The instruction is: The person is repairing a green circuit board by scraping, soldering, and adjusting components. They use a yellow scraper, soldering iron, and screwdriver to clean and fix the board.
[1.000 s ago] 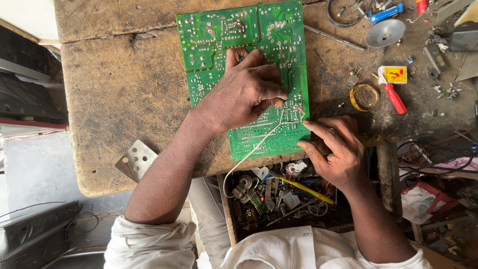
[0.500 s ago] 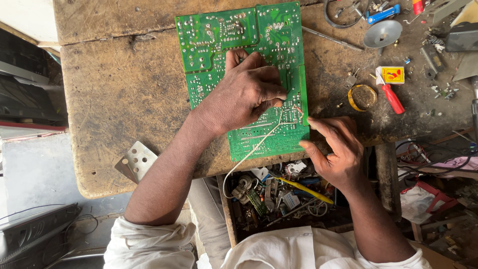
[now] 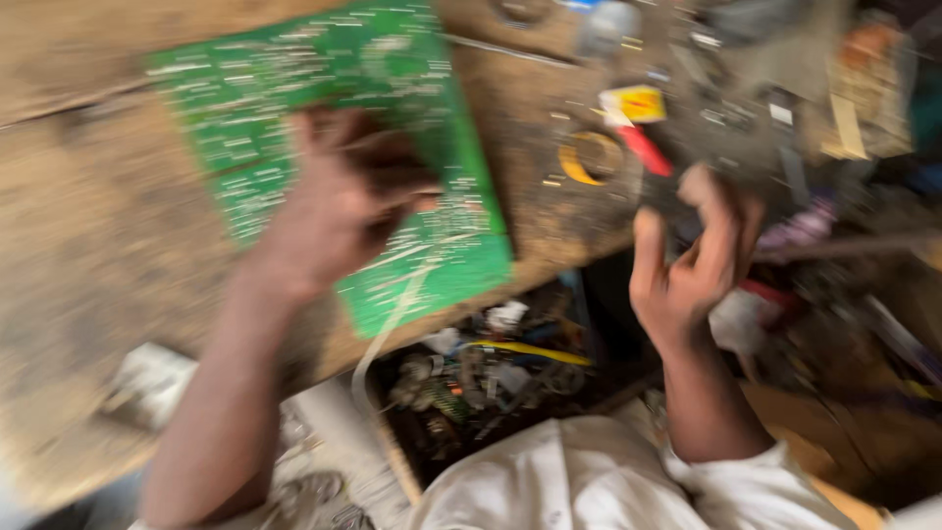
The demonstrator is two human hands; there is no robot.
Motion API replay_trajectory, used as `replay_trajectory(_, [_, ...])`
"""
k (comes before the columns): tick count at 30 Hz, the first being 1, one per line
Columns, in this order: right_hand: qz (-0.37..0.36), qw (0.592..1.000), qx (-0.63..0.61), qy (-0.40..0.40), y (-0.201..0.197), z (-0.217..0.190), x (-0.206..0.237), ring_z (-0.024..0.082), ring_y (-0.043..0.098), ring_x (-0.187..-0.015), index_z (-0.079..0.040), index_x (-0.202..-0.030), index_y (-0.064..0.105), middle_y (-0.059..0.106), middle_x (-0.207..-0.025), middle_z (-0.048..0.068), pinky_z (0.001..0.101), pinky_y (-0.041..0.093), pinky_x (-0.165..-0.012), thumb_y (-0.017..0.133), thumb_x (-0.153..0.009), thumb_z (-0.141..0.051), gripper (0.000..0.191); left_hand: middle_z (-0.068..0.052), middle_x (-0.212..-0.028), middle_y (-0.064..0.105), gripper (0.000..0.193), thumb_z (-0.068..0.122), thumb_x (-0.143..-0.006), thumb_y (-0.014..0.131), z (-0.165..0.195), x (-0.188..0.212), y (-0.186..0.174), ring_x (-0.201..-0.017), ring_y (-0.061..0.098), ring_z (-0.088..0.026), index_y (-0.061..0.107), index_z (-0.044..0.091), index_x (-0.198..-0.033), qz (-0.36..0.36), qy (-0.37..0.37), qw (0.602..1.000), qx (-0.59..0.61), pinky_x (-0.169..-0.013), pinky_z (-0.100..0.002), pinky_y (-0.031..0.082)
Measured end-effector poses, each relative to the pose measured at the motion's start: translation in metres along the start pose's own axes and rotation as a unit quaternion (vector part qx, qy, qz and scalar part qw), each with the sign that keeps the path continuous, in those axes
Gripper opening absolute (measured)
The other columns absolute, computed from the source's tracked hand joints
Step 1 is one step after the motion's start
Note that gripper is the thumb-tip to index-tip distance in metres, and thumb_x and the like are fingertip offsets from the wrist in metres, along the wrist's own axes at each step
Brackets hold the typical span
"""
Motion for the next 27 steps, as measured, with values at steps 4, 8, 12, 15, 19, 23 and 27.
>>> replay_trajectory(4, [0.063,0.988,0.099,0.103,-0.040,0.070,-0.002,0.028,0.058,-0.114,0.005,-0.142,0.053,0.049,-0.126,0.018,0.0411,0.051,-0.089,0.077,-0.103,-0.005,0.047,0.004,-0.107,0.073,0.010,0.021,-0.092,0.084,-0.001,-0.001,0.000,-0.111,0.057,-0.021,0.081,0.022,-0.101,-0.015,-0.039,0.998,0.053,-0.107,-0.050,0.029])
replay_trajectory(8, [0.030,0.975,0.179,0.127,-0.063,0.141,0.014,0.031,0.061,-0.114,0.004,-0.130,0.059,0.053,-0.125,0.019,0.0425,0.056,-0.093,0.081,-0.097,-0.010,0.042,0.003,-0.104,0.072,0.012,0.018,-0.093,0.084,0.001,-0.002,-0.003,-0.110,0.055,-0.023,0.082,0.019,-0.105,-0.017,-0.023,0.999,0.024,-0.103,-0.051,0.028])
replay_trajectory(12, [-0.024,0.984,0.111,0.136,-0.067,0.203,0.034,0.026,0.068,-0.112,0.003,-0.130,0.067,0.069,-0.121,0.016,0.0392,0.057,-0.096,0.085,-0.098,-0.006,0.038,0.003,-0.103,0.072,0.008,0.015,-0.088,0.084,0.000,-0.005,0.006,-0.113,0.055,-0.024,0.081,0.019,-0.095,-0.003,-0.010,1.000,-0.006,-0.103,-0.051,0.031])
replay_trajectory(15, [-0.031,0.987,0.038,0.153,-0.068,0.227,0.042,0.024,0.071,-0.111,0.004,-0.128,0.065,0.072,-0.121,0.015,0.0343,0.057,-0.097,0.080,-0.096,0.002,0.036,0.004,-0.102,0.073,0.005,0.022,-0.089,0.083,-0.003,-0.008,0.018,-0.110,0.055,-0.023,0.082,0.020,-0.094,0.018,-0.023,1.000,0.003,-0.107,-0.053,0.033])
replay_trajectory(19, [0.005,0.990,0.037,0.134,-0.086,0.230,0.037,0.023,0.070,-0.104,0.005,-0.124,0.067,0.073,-0.118,0.014,0.0321,0.057,-0.095,0.073,-0.101,0.004,0.023,0.007,-0.105,0.074,0.010,0.029,-0.086,0.083,-0.004,-0.011,0.027,-0.105,0.055,-0.020,0.083,0.025,-0.095,0.017,-0.031,0.999,0.006,-0.107,-0.051,0.033])
replay_trajectory(23, [-0.008,0.980,0.098,0.172,-0.124,0.229,0.046,0.023,0.067,-0.093,0.006,-0.124,0.069,0.073,-0.112,0.014,0.0343,0.056,-0.086,0.068,-0.113,-0.007,0.017,0.007,-0.104,0.074,0.012,0.032,-0.085,0.083,-0.003,-0.014,0.029,-0.106,0.055,-0.020,0.084,0.025,-0.095,0.006,-0.046,0.999,-0.001,-0.106,-0.050,0.032])
replay_trajectory(27, [-0.031,0.982,0.049,0.180,-0.160,0.243,0.060,0.023,0.066,-0.091,0.005,-0.127,0.067,0.069,-0.108,0.014,0.0330,0.055,-0.085,0.059,-0.118,-0.010,0.019,0.007,-0.100,0.074,0.009,0.030,-0.085,0.082,-0.002,-0.016,0.030,-0.107,0.055,-0.021,0.083,0.024,-0.091,-0.005,-0.051,0.999,-0.006,-0.104,-0.049,0.031])
Point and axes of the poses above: each hand's wrist, its own x-axis away from the middle knuckle, its own y-axis out of the palm, z = x × y, the point moved 4 cm from there along -x, towards the middle knuckle
